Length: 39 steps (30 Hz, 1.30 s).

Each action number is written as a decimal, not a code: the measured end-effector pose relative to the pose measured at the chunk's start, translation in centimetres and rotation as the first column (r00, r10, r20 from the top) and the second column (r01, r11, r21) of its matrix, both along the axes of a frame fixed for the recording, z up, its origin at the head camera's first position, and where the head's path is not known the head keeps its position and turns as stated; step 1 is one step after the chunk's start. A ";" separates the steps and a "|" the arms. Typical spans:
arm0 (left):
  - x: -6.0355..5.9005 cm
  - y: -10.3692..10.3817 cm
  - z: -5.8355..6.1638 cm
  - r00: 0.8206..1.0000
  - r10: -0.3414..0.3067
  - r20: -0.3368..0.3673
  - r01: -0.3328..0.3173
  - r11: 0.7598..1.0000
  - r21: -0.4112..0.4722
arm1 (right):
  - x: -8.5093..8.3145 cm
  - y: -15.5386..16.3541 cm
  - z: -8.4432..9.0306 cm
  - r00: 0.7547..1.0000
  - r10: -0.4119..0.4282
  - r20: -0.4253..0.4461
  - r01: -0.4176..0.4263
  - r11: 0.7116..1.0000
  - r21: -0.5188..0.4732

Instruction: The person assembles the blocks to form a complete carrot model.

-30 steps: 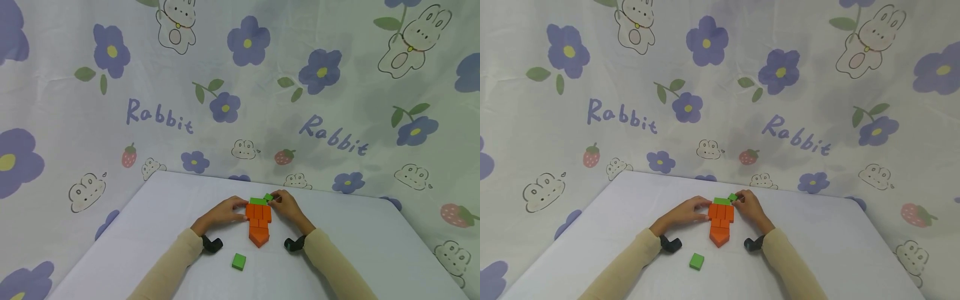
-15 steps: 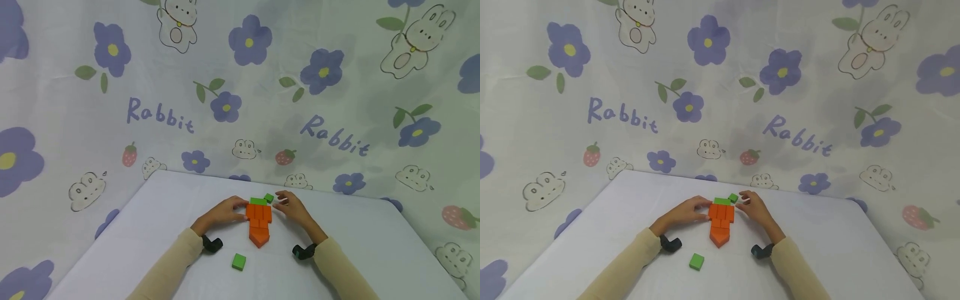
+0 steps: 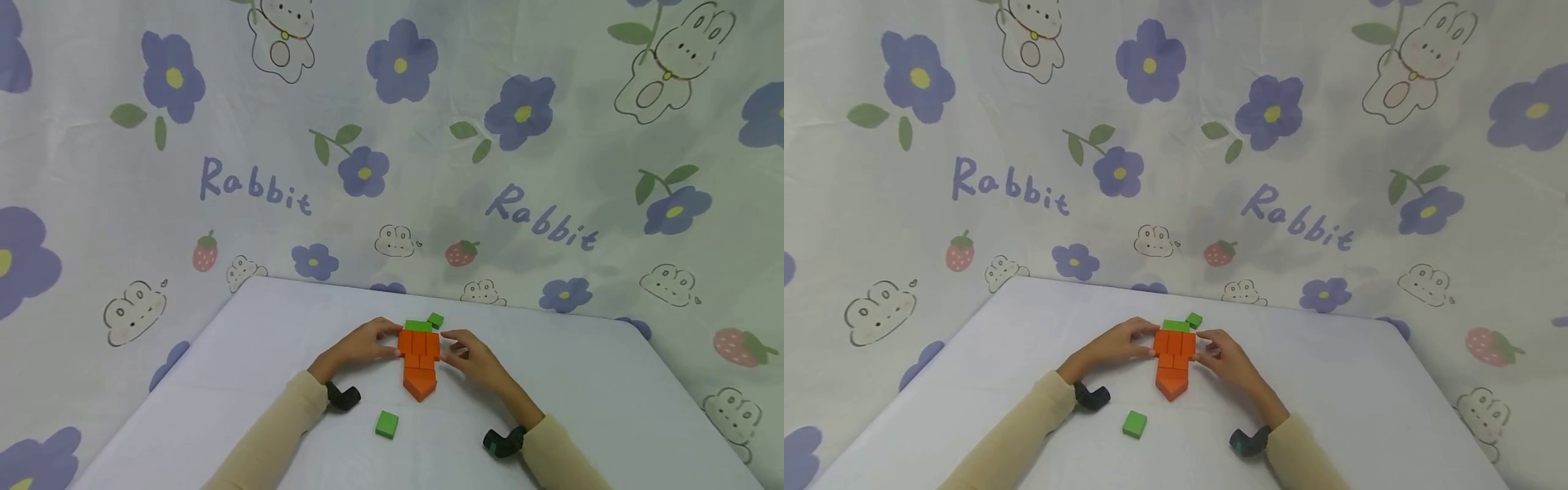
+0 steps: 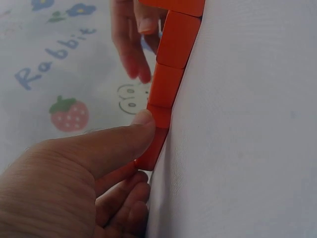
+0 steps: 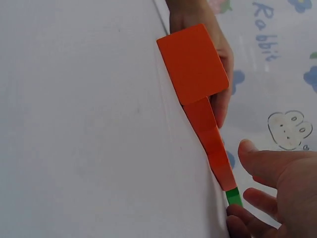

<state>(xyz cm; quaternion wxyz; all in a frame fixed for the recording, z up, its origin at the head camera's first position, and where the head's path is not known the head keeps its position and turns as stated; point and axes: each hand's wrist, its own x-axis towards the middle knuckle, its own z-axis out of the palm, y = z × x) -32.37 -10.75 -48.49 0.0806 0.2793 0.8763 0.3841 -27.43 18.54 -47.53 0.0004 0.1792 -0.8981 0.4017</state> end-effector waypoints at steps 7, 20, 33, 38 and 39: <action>0.1 0.2 -0.3 1.000 -0.009 -0.001 0.009 1.000 -0.005 | -0.9 0.3 -1.4 0.998 0.055 0.002 -0.055 0.998 0.016; -0.1 0.2 -0.3 1.000 0.007 0.001 -0.007 1.000 0.001 | -1.5 0.3 -1.3 0.998 0.060 -0.024 -0.059 0.997 0.053; 0.2 0.5 0.2 0.999 0.018 0.029 -0.018 1.000 0.010 | -1.5 0.5 -1.5 0.999 0.041 -0.023 -0.040 0.998 0.048; 1.3 -0.8 0.8 0.995 0.082 0.050 -0.083 0.996 0.011 | -1.7 0.2 -1.8 0.997 0.057 -0.042 -0.055 0.998 0.041; 1.9 -1.1 1.0 0.994 0.101 0.040 -0.101 0.995 0.005 | -1.7 0.1 -1.8 0.997 0.060 -0.041 -0.059 0.997 0.042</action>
